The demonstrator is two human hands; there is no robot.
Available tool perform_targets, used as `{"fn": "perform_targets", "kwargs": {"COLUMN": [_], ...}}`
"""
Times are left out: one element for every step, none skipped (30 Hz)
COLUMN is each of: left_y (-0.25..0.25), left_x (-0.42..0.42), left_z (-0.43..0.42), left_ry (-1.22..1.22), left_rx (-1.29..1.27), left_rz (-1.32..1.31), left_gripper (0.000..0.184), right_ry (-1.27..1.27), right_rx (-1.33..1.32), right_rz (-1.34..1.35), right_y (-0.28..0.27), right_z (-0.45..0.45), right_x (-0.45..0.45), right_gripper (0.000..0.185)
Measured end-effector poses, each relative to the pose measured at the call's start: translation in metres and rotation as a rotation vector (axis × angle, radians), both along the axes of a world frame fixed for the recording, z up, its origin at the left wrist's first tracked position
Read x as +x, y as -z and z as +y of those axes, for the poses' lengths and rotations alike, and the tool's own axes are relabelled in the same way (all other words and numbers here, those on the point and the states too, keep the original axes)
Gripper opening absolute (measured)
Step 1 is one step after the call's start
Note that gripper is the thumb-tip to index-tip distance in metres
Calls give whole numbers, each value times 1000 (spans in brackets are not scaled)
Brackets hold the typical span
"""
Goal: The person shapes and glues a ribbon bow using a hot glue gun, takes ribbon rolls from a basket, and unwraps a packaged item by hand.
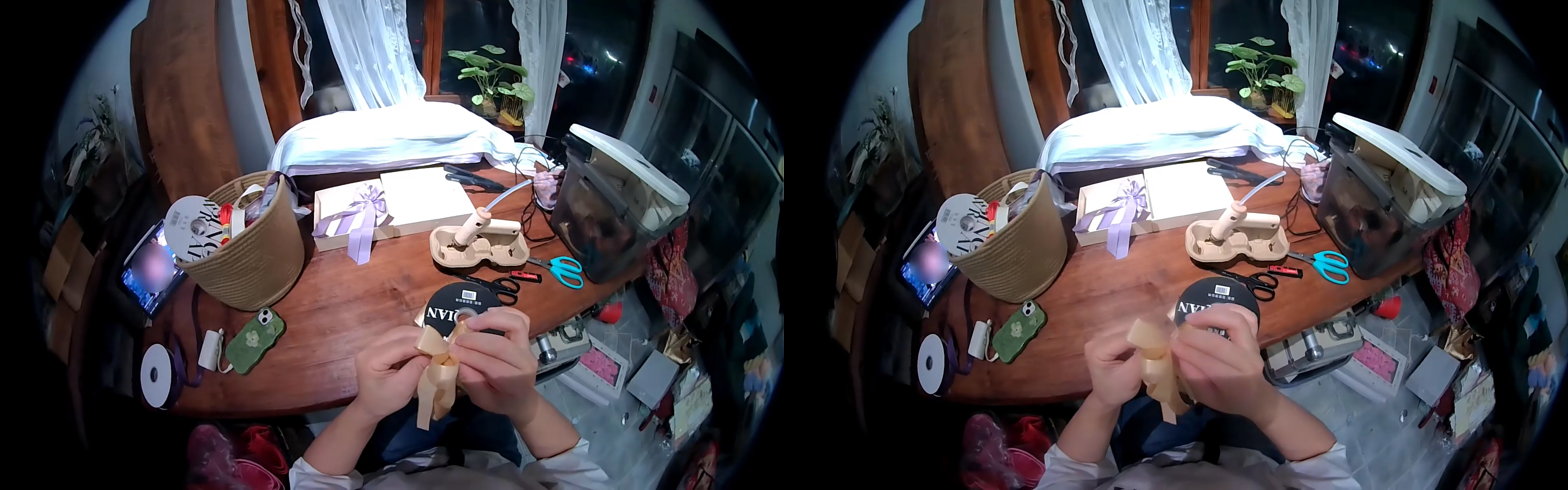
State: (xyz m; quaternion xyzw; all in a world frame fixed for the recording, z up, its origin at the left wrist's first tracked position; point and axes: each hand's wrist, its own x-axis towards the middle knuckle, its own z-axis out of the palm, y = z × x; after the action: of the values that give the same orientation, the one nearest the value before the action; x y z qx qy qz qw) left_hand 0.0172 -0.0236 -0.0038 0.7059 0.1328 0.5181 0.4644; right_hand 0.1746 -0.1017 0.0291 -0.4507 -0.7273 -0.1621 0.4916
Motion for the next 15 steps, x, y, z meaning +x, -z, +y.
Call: {"fn": "perform_targets", "kwargs": {"left_y": [0,0,0,2,7,9,7,6,5,8,15,21,23,22,11], "left_x": [0,0,0,1,1,1,0,-3,-6,-9,-12,-15,-17,-19,-15], "left_z": [0,0,-1,-1,-3,-3,0,3,4,6,10,15,20,20,14], "left_ry": [-27,-53,-78,-93,-107,-119,-124,-130,-139,-46,43,128,275,253,229], "left_rx": [32,66,100,65,28,1,33,64,91,-79,-250,-417,-404,-470,-539], "left_rz": [9,17,28,14,4,-4,34,74,112,55,-2,-59,-183,-181,-178], "left_gripper": [15,13,12,12,11,11,12,13,15,18,21,24,30,29,28], "right_ry": [-11,-22,-9,5,20,22,26,29,60,94,125,155,172,175,179], "right_rx": [-2,-2,8,16,22,36,57,74,76,78,80,85,109,124,135], "right_rz": [-1,-2,-30,-57,-81,-71,-58,-45,-75,-96,-116,-136,-177,-201,-225], "right_y": [0,0,-1,-2,-2,0,3,6,7,6,5,3,1,1,1], "right_z": [0,1,3,5,5,6,10,13,15,15,14,15,18,20,23], "right_x": [0,-1,-2,-3,-4,-4,-3,-3,-3,-3,-3,-4,-2,-1,-2], "right_gripper": [19,19,20,21,21,22,23,23,27,27,27,28,28,26,24]}}
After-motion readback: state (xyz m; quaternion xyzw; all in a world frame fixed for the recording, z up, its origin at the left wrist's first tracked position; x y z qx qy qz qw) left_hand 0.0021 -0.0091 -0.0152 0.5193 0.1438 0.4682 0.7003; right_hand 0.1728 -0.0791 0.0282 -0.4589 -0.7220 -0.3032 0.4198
